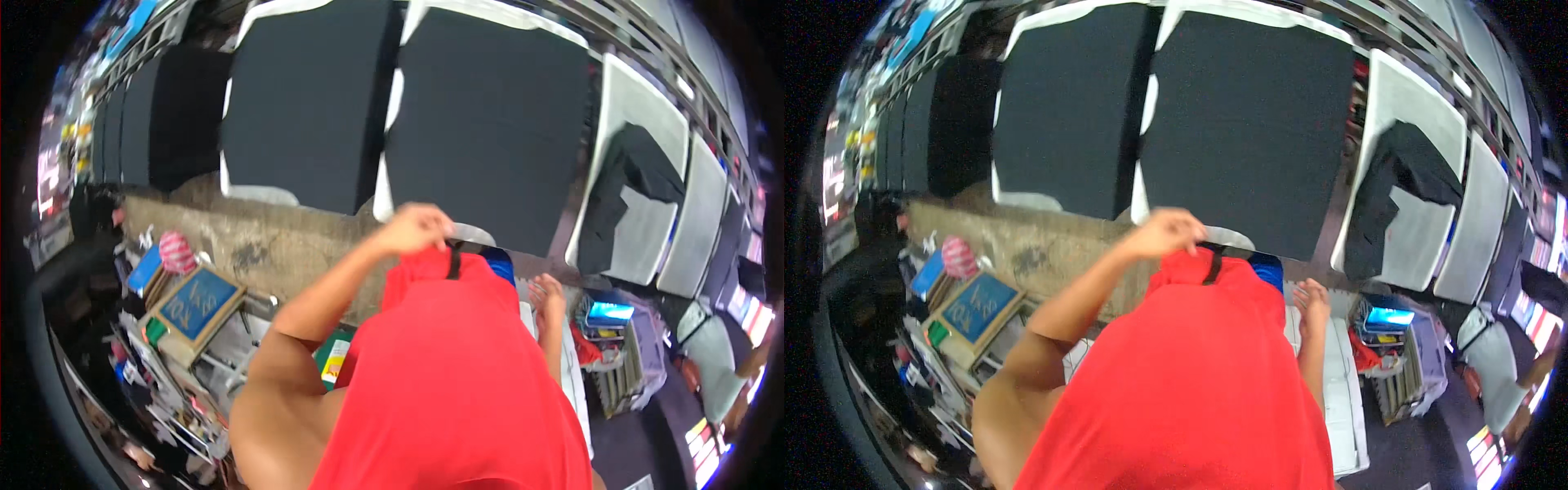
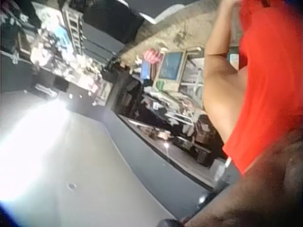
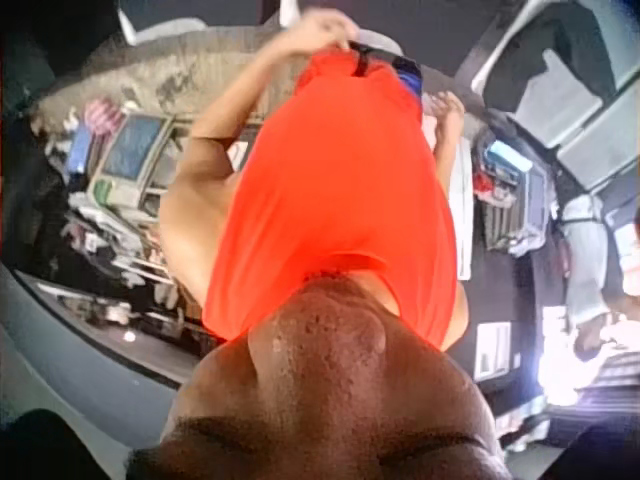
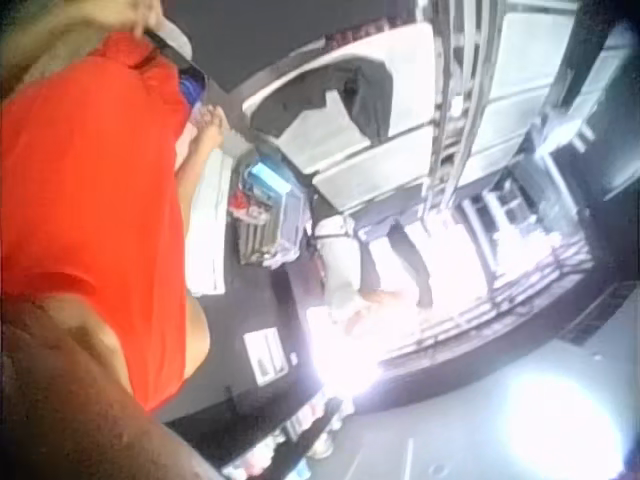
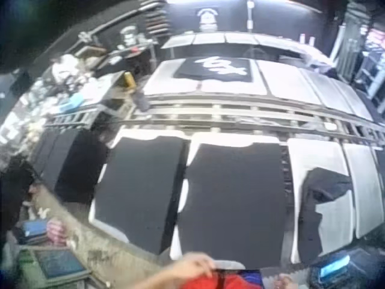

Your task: Positioning and smoothing black t-shirts onto platens for screen printing.

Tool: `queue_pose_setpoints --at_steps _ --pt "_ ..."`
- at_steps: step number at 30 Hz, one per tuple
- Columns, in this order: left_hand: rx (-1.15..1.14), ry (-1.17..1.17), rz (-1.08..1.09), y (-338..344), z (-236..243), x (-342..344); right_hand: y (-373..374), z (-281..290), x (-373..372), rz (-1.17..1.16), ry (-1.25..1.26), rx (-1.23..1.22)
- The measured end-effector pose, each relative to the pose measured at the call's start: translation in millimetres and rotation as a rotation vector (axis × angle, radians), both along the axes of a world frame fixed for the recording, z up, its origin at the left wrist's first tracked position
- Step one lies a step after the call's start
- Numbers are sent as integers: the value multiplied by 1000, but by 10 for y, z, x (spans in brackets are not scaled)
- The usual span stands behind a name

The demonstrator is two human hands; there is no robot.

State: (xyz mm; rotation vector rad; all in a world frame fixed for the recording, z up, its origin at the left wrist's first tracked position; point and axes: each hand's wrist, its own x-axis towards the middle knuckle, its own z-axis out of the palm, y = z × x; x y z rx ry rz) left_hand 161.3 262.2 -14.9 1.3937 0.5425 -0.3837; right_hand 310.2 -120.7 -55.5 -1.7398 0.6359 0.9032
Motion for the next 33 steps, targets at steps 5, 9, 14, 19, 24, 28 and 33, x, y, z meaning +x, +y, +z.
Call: queue_pose_setpoints --at_steps 5,9,14,19,24,28,33 --pt "-52 2 14 -952 -587 -513 187 88 434 273 -93 4" --pt "217 -48 -89 -1167 -802 -394 393 431 946 415 -280 17" --pt "114 86 8 -1331 -806 -101 777 723 1864 494 -510 133" --pt "-74 137 186 -1540 -531 247 1428 1015 3005 633 -638 124" --pt "-378 101 618 -2004 -665 550 2385 831 4048 961 -779 150" --pt "-524 -78 1126 -2452 -509 946 3064 349 4719 1126 -932 88" --pt "-596 49 1422 -2837 -703 1292 3711 11 5037 1171 -450 220"
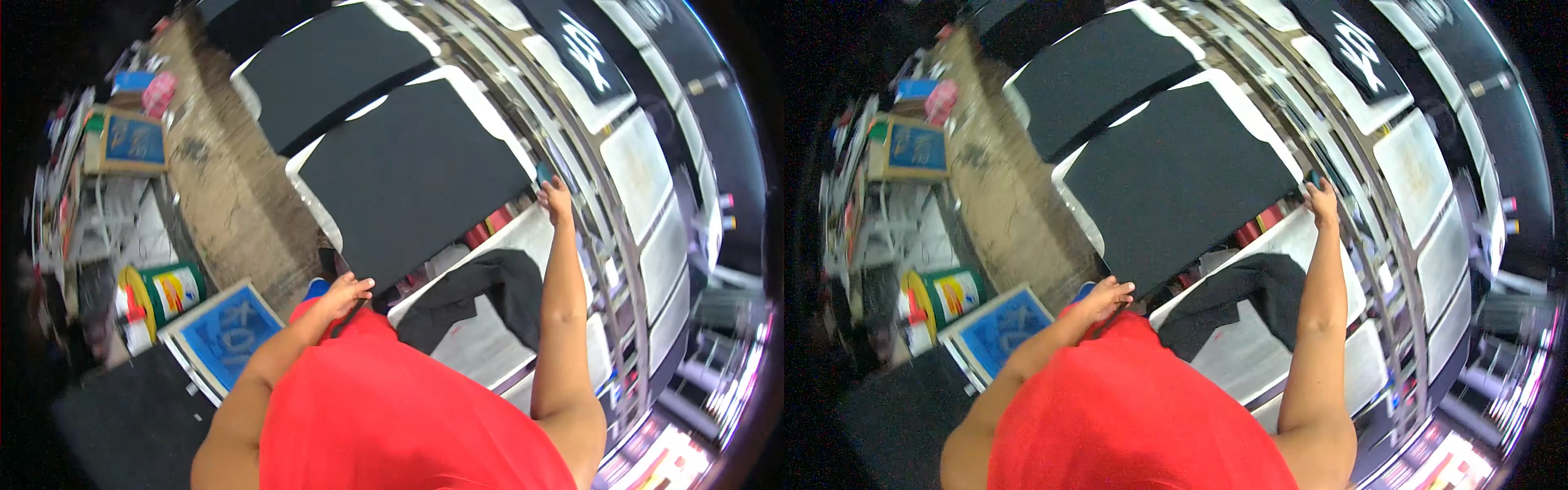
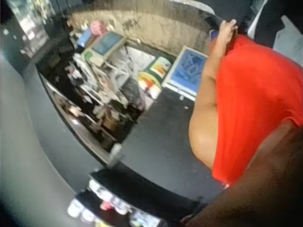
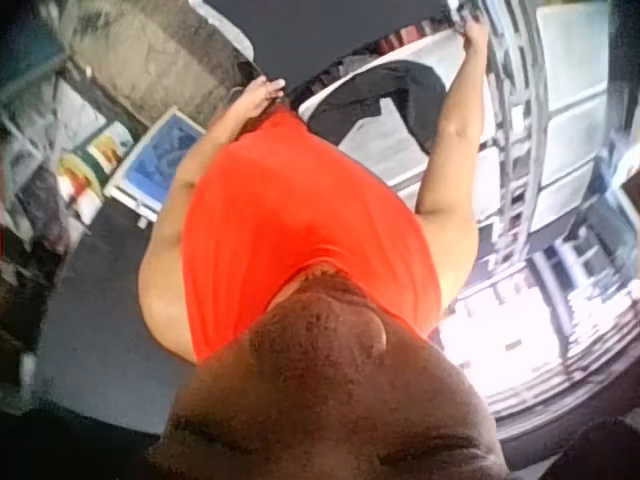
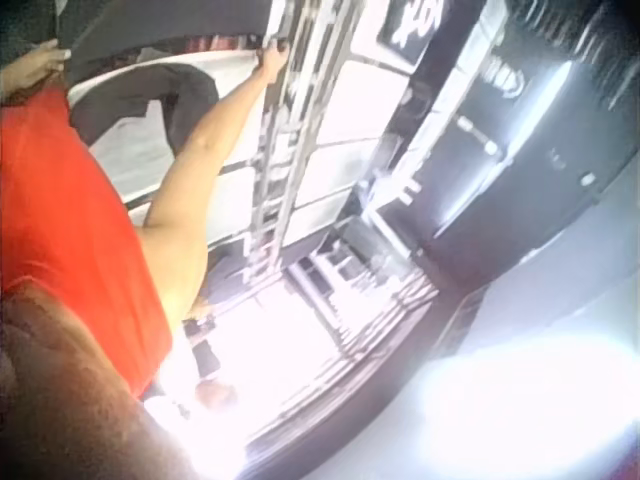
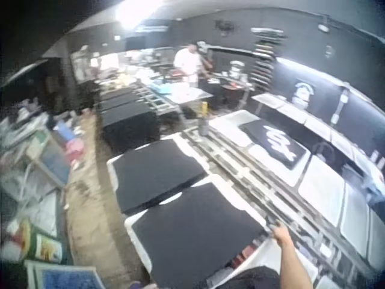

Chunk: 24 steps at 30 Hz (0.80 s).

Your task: Positioning and smoothing black t-shirts onto platens for screen printing.

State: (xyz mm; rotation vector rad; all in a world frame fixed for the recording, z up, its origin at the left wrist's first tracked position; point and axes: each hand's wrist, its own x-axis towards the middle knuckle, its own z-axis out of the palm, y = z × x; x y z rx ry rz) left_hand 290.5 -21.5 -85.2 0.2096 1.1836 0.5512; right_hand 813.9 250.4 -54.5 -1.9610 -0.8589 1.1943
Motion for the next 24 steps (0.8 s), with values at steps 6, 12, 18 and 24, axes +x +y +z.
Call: queue_pose_setpoints --at_steps 6,12,18,24 --pt "-46 232 38 -133 243 256 236 -57 -53 160 369 -94" --pt "-24 331 130 -427 53 362 492 -23 -42 488 203 -302" --pt "-6 509 237 -425 180 515 558 122 133 642 125 -193" --pt "76 510 247 -499 368 456 513 394 203 668 222 -26"
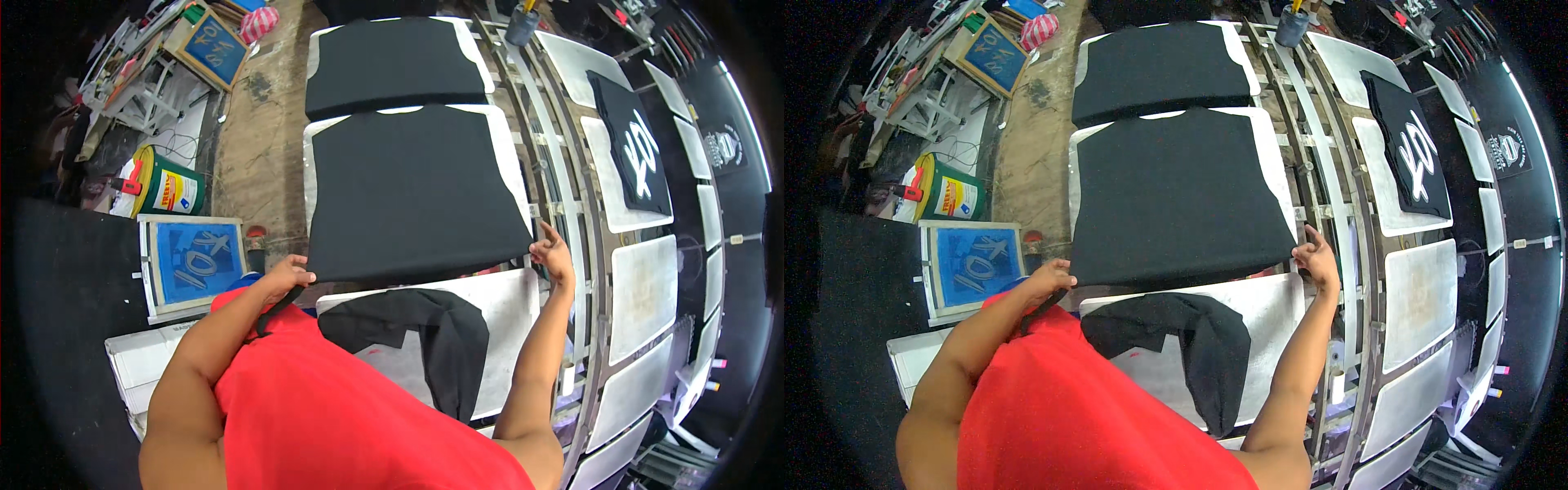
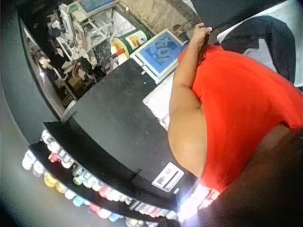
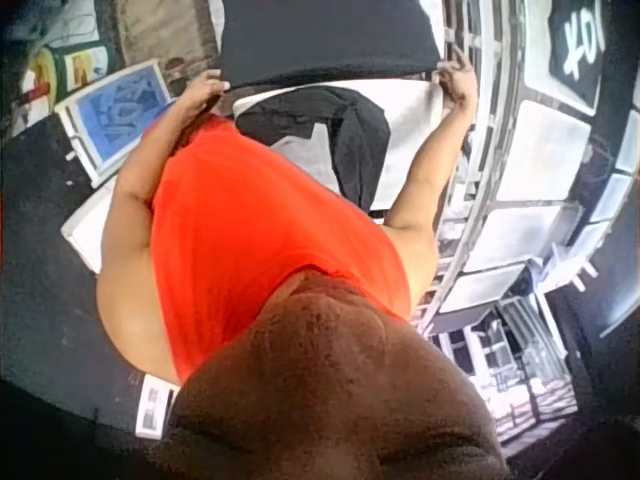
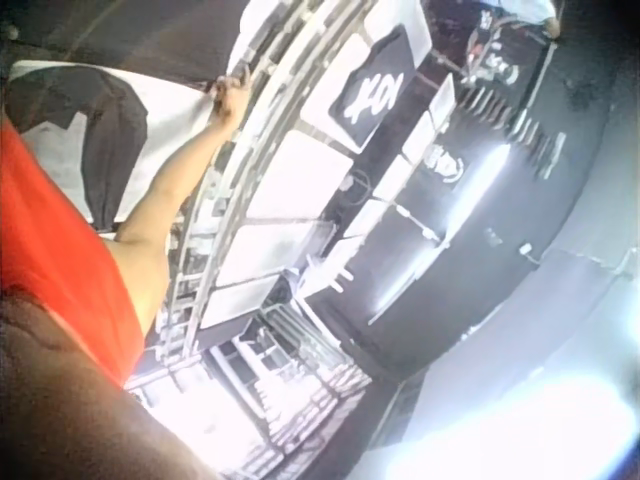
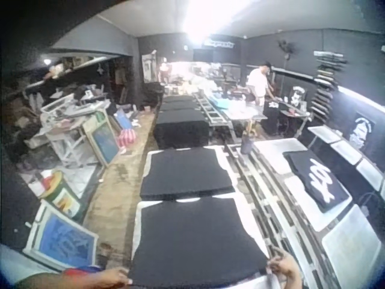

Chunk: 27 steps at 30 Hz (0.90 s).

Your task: Positioning and smoothing black t-shirts onto platens for screen printing.

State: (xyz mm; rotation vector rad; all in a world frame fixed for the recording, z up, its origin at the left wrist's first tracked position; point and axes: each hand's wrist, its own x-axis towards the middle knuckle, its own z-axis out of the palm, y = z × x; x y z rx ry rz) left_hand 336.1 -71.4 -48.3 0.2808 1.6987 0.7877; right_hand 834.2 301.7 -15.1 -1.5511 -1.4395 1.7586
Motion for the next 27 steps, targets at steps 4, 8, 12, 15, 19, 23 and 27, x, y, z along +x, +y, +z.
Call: queue_pose_setpoints --at_steps 4,8,12,15,19,23,27 --pt "8 -31 4 -33 -64 15 6 -123 64 33 -56 25" --pt "-29 76 -5 0 -77 125 -83 -173 0 5 -82 53" --pt "-101 179 -46 85 -93 211 -83 -288 56 11 -161 82" --pt "-132 207 -85 112 -114 167 -33 -330 64 -7 -153 121" --pt "-154 202 -126 88 -272 96 4 -398 46 34 -217 147" --pt "-186 390 -203 -17 -431 12 0 -428 6 59 -316 215" --pt "-122 830 -182 264 -173 -161 29 -239 -283 -4 -599 489"
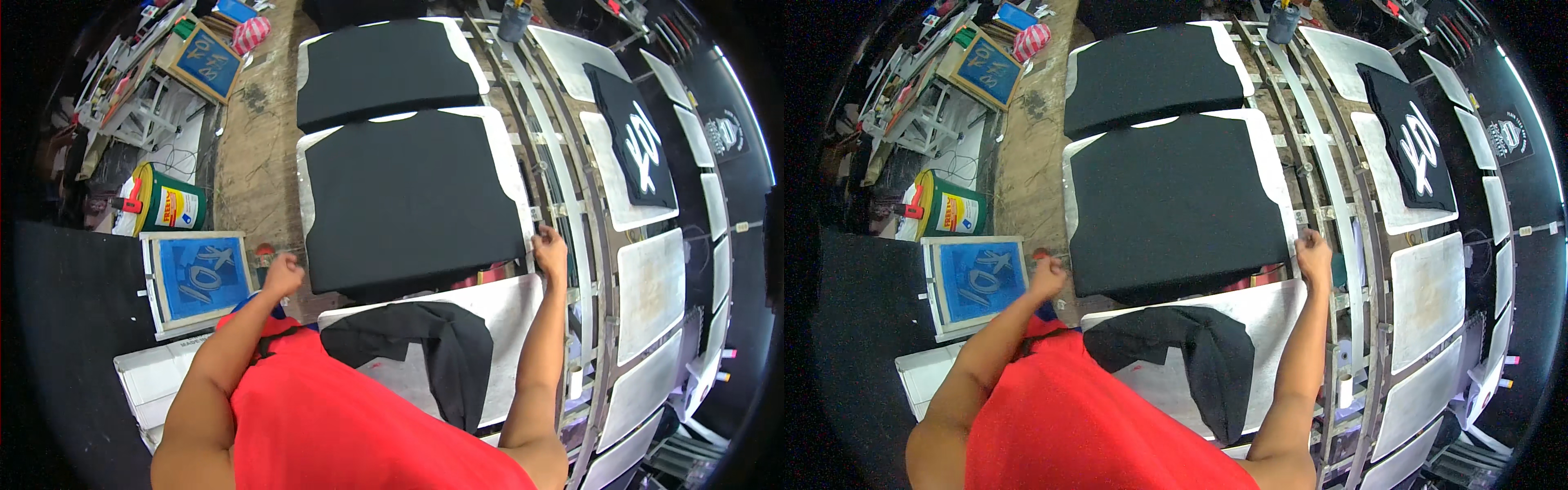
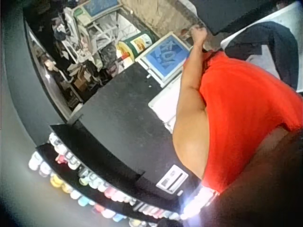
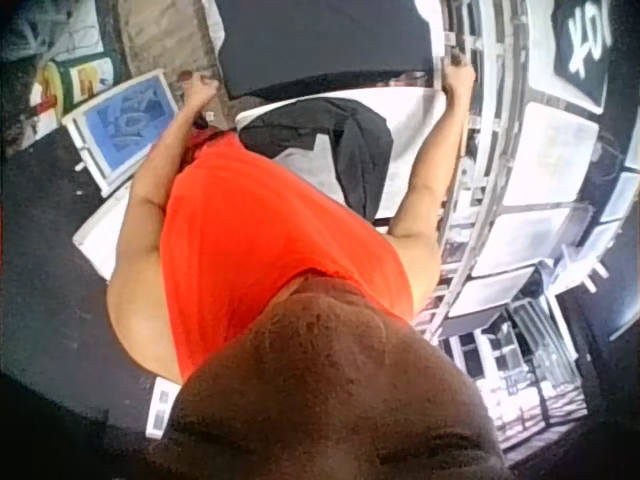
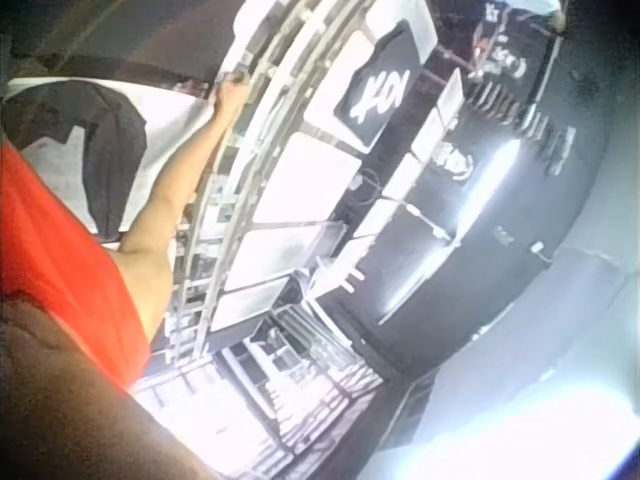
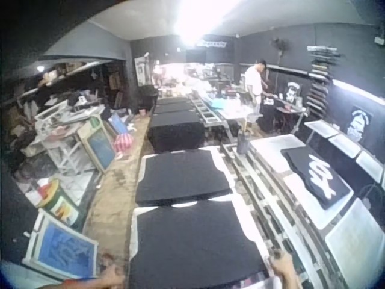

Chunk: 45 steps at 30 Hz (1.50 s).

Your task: Positioning and smoothing black t-shirts onto platens for screen printing.

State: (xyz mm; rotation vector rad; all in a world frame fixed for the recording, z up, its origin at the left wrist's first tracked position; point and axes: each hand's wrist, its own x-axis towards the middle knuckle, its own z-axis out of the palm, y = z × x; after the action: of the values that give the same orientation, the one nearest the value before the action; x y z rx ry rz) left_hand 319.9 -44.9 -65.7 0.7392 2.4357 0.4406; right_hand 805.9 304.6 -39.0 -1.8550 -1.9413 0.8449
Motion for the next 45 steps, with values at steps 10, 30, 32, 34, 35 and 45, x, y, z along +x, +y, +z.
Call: queue_pose_setpoints --at_steps 10,30,32,34,35,45 --pt "389 450 -265 1974 309 -878 1437 -221 -1509 391 83 602" --pt "221 209 -463 3568 352 -907 2349 -245 -2262 450 211 -28" --pt "215 61 -554 3554 562 -901 2282 -117 -2191 420 243 -35" --pt "209 18 -602 3535 700 -938 2289 -12 -2112 427 338 -53" --pt "191 -26 -639 3517 763 -972 2280 45 -2101 422 340 -85" --pt "144 16 -819 3418 1002 -903 2182 71 -2081 441 305 31"
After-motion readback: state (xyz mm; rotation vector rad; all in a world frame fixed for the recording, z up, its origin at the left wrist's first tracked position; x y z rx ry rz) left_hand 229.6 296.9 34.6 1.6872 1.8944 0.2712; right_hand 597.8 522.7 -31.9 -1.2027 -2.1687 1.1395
